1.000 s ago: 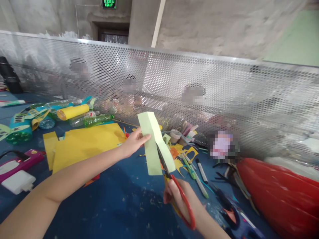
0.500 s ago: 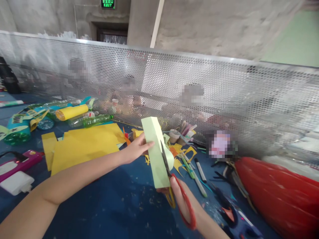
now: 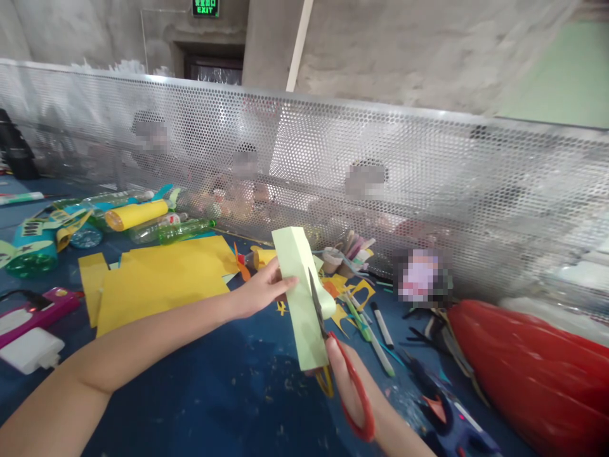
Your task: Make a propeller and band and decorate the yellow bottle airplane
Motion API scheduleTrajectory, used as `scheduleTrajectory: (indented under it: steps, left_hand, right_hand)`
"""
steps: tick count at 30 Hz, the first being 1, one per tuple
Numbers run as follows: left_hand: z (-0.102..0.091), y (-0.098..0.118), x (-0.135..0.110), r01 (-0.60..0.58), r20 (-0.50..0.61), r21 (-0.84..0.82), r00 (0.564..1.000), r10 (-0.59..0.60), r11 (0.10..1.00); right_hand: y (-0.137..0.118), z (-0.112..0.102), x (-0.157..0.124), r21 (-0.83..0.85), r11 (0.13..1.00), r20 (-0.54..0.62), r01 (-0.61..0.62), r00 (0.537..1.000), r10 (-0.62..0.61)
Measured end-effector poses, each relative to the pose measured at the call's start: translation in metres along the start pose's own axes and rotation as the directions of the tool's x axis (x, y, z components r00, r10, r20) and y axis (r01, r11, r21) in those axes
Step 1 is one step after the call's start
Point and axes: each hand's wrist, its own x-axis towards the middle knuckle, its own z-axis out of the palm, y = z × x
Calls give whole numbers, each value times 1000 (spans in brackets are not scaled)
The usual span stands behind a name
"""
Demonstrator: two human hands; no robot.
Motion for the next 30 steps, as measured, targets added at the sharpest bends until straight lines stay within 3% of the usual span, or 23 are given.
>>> scheduleTrajectory:
  steps: [3,14,23,30]
  left_hand:
    - [0,1,0,-4,-4,29,1000,4,1000]
    - [0,0,0,-17,-10,49,1000,17,999]
    - [1,2,-1,-6,-28,56,1000,7,998]
    - [2,4,-1,13,-36,17,999,-12,1000]
  right_hand:
    - [5,3,0,29,998,10,-54,999,54]
    - [10,7,0,48,998,-36,-50,998,52]
    - [8,4,0,43,998,24,-55,998,54]
    - [10,4,1,17,1000,-35,-14,999,15]
